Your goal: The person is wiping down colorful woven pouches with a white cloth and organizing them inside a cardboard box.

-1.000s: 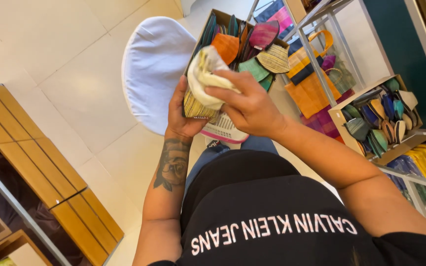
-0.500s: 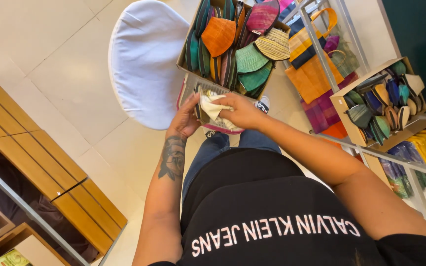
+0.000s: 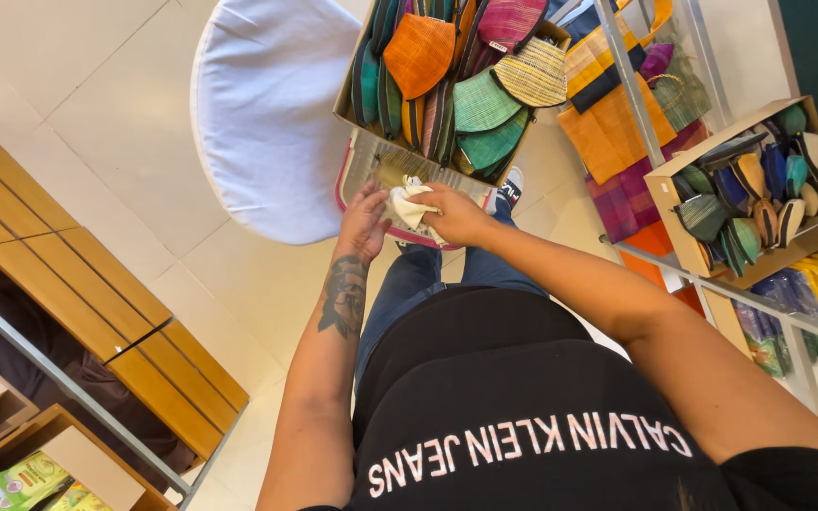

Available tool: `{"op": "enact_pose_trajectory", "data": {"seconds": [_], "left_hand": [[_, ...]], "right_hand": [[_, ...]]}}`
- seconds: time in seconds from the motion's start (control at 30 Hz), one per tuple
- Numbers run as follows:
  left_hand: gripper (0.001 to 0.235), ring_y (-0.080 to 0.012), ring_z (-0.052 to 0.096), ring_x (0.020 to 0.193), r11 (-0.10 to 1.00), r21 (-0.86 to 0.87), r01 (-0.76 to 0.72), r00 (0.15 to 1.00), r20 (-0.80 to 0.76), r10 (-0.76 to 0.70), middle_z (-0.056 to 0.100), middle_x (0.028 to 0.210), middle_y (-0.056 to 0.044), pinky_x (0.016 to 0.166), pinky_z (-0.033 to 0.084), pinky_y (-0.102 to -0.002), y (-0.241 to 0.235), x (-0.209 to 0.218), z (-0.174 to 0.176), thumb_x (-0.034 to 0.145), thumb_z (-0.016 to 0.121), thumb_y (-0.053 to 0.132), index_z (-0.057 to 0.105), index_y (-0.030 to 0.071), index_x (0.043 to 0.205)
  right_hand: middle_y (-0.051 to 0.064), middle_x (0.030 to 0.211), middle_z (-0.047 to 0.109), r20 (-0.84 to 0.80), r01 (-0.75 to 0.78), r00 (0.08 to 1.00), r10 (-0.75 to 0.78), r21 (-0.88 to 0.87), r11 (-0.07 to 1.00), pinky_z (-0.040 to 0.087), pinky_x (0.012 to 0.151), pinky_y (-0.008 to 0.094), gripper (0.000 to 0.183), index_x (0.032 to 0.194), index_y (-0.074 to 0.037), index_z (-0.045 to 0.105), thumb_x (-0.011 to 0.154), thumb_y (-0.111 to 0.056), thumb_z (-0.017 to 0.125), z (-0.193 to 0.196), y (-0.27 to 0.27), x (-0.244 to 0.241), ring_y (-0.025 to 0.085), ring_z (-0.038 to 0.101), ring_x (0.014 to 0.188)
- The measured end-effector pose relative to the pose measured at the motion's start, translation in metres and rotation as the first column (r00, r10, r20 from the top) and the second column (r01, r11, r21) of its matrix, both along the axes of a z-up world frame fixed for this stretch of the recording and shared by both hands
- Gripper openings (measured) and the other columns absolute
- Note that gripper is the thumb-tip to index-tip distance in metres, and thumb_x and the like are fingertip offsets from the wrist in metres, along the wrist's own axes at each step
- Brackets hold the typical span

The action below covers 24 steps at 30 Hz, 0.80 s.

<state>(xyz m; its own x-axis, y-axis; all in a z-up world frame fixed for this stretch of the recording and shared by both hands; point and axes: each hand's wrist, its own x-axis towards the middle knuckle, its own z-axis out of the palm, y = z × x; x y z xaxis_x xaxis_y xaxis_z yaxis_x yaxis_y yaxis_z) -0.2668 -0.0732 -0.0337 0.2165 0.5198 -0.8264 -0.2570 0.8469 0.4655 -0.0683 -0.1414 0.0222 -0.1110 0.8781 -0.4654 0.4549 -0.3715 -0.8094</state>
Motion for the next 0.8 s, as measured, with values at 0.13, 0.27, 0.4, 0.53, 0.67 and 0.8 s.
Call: {"op": "enact_pose_trajectory", "data": {"seconds": [0.13,0.27,0.4,0.53,0.67,0.8], "left_hand": [[0.056,-0.0313,0.061,0.116,0.999,-0.035,-0.013,0.998,0.063,0.015,0.061,0.127,-0.01,0.099,0.051,-0.053,0.0,0.03,0.012,0.089,0.076,0.013,0.056,0.015,0.141],[0.042,-0.0242,0.068,0.102,0.979,0.199,0.038,0.999,-0.026,-0.033,0.068,0.117,-0.009,0.086,0.059,-0.039,0.013,0.068,0.048,0.096,0.071,0.021,0.062,0.009,0.135],[0.037,-0.0176,0.071,0.097,0.802,0.527,0.281,0.931,-0.353,-0.095,0.072,0.112,-0.009,0.08,0.06,-0.034,0.035,0.099,0.058,0.094,0.075,0.023,0.069,0.012,0.129],[0.035,-0.031,0.071,0.108,0.618,0.592,0.516,0.814,-0.565,-0.138,0.071,0.118,-0.014,0.086,0.06,-0.043,0.048,0.144,0.08,0.097,0.069,0.022,0.068,0.014,0.131],[0.036,-0.0286,0.066,0.118,0.435,0.632,0.641,0.74,-0.659,-0.132,0.064,0.125,-0.006,0.091,0.059,-0.041,0.058,0.197,0.093,0.096,0.068,0.013,0.066,0.015,0.132],[0.045,-0.0399,0.057,0.125,0.153,0.697,0.701,0.705,-0.709,-0.001,0.057,0.131,-0.014,0.105,0.051,-0.05,0.068,0.251,0.075,0.089,0.076,0.007,0.063,0.008,0.132]], "right_hand": [[0.01,0.143,0.06,-0.044,0.123,0.992,-0.122,0.027,0.992,0.045,0.112,0.05,0.041,0.128,-0.021,0.072,0.088,-0.013,0.068,0.021,0.007,0.013,0.039,0.057,0.13],[0.01,0.142,0.061,-0.086,0.232,0.971,-0.224,0.09,0.969,0.045,0.112,0.049,0.042,0.127,-0.022,0.073,0.087,-0.012,0.069,0.054,0.021,0.04,0.038,0.057,0.131],[0.008,0.142,0.061,-0.125,0.347,0.934,-0.333,0.112,0.931,0.043,0.113,0.047,0.042,0.128,-0.026,0.074,0.088,-0.012,0.069,0.075,0.031,0.07,0.034,0.057,0.133],[0.01,0.14,0.063,-0.126,0.432,0.901,-0.416,0.158,0.888,0.043,0.113,0.048,0.041,0.127,-0.02,0.074,0.087,-0.009,0.069,0.084,0.029,0.101,0.035,0.058,0.131],[0.014,0.137,0.062,-0.124,0.514,0.857,-0.499,0.247,0.821,0.044,0.112,0.048,0.041,0.128,-0.017,0.074,0.09,-0.006,0.068,0.078,0.023,0.135,0.034,0.058,0.13],[0.016,0.134,0.063,-0.154,0.588,0.807,-0.57,0.291,0.755,0.044,0.111,0.049,0.039,0.128,-0.012,0.073,0.09,-0.003,0.067,0.085,0.021,0.165,0.034,0.06,0.129]]}}
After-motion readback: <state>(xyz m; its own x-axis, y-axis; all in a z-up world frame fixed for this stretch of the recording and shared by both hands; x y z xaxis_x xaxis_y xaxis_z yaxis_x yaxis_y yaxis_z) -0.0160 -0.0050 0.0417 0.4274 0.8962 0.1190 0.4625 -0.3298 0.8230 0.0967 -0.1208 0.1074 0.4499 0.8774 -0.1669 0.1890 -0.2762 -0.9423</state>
